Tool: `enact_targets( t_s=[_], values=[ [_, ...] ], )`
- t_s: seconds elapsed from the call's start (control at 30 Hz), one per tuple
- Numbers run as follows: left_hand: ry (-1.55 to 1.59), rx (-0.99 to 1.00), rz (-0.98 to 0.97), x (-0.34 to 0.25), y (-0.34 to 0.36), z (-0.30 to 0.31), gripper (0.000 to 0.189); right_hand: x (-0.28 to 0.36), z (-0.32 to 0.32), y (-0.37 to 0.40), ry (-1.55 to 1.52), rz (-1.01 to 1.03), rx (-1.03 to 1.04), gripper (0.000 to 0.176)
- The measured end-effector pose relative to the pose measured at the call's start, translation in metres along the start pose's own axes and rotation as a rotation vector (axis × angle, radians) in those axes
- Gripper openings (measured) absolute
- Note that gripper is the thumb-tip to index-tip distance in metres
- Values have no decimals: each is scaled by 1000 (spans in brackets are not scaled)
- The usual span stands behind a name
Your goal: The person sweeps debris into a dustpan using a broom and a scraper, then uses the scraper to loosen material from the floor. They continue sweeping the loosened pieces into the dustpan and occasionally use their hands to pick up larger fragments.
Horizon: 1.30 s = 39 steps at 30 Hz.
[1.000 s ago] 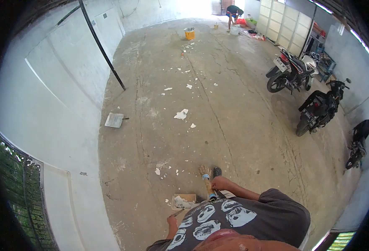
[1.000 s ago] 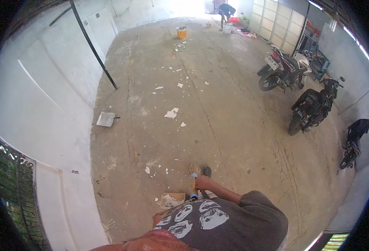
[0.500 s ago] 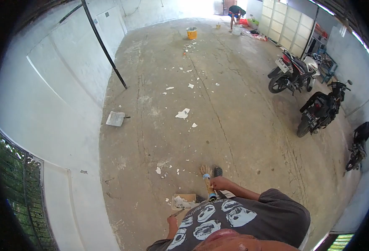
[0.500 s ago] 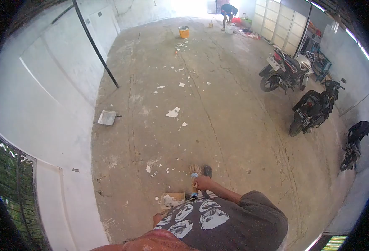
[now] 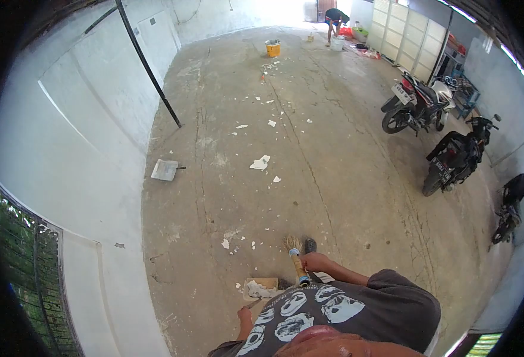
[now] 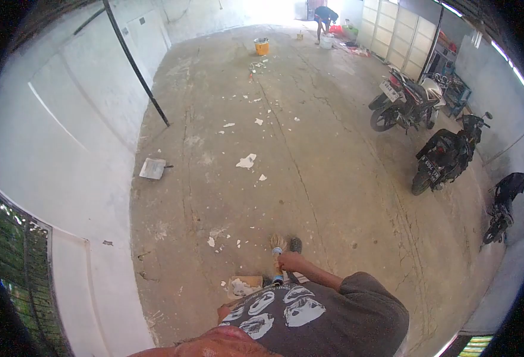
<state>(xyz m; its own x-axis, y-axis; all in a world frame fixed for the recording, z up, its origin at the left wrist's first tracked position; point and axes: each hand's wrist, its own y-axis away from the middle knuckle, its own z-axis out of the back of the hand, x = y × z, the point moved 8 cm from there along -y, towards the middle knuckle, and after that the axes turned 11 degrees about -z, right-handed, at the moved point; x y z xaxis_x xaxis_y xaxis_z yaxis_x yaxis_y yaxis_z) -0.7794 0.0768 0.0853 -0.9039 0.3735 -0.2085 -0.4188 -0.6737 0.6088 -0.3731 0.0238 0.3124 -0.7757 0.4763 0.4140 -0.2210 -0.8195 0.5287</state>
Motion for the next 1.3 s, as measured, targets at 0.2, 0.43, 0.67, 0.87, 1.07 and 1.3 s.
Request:
enact_targets(
  t_s=[0.2,0.43,0.67,0.87,1.07,1.3],
  values=[
    [3,17,-90,5,-16,-14,24,7,10,10,78,0,-44,16],
    [9,-95,-179,-2,-10,-2,23,-6,-38,19,84,77,180,22],
    [-46,-77,-140,-6,-10,6,20,-41,23,14,-60,-98,-90,25],
    [-155,-47,-332,3,-45,-15,22,-50,87,30,-192,-396,-93,43],
    [40,-99,-103,18,-33,-38,24,-57,68,-6,-183,-320,-425,61],
    [908,-282,519,-5,16,17,37,-30,-65,-18,-1262,-684,390,57]
  ],
)
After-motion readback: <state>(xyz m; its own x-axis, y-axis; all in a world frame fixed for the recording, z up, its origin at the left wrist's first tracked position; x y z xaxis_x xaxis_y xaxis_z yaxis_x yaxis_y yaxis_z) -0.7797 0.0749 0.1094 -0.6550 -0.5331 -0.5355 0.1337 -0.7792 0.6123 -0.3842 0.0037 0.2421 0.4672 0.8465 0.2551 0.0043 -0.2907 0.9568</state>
